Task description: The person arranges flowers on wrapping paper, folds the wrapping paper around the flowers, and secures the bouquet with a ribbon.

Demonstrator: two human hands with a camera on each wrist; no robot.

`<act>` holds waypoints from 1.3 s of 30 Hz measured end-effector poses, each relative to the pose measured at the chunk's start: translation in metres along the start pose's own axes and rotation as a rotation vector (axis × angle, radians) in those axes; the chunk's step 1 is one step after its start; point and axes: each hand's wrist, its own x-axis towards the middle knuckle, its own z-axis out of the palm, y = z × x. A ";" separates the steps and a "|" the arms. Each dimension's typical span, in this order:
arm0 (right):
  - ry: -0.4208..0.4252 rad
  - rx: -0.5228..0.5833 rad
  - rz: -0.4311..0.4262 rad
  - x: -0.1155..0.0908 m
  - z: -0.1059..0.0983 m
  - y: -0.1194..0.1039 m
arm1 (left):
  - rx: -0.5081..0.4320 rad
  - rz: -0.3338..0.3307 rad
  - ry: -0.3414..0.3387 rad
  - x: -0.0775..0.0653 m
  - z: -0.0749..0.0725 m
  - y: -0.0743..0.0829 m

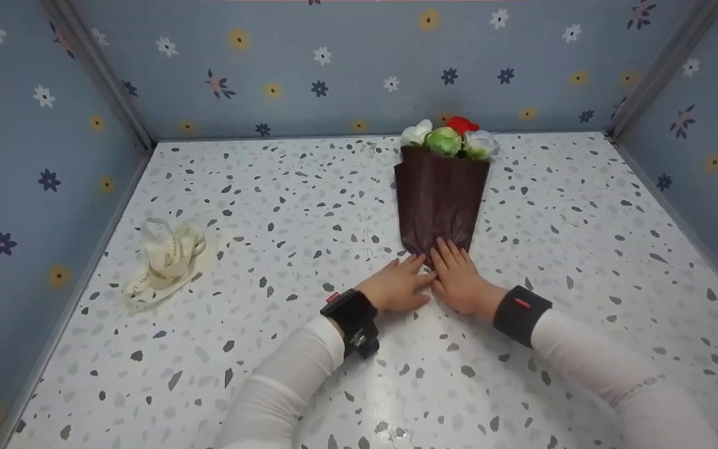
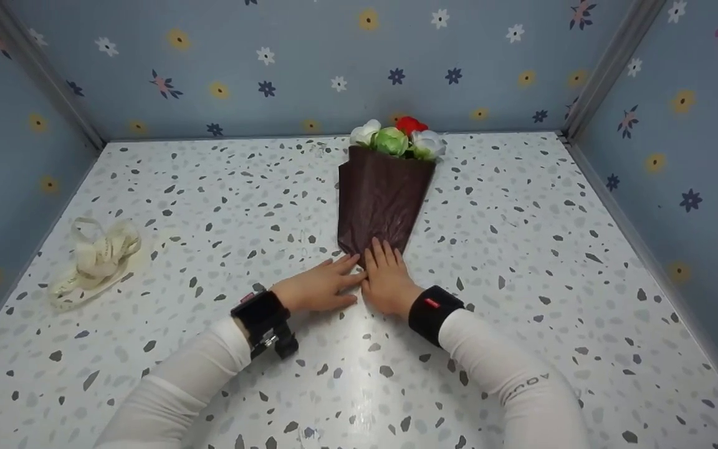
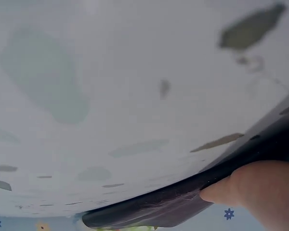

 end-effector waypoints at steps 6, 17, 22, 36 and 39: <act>0.019 0.024 0.033 0.004 -0.002 0.013 | 0.027 -0.008 -0.001 0.012 0.001 -0.002; 0.029 0.042 0.084 0.008 -0.005 0.032 | 0.036 -0.112 0.016 0.030 -0.002 -0.006; 0.023 0.041 0.107 0.012 -0.009 0.041 | 0.042 -0.149 0.020 0.039 -0.007 -0.005; 0.065 0.060 0.109 0.017 -0.009 0.055 | 0.165 -0.184 -0.003 0.049 -0.009 -0.001; 0.089 0.088 0.085 0.016 -0.008 0.056 | 0.144 -0.178 -0.010 0.048 -0.010 -0.002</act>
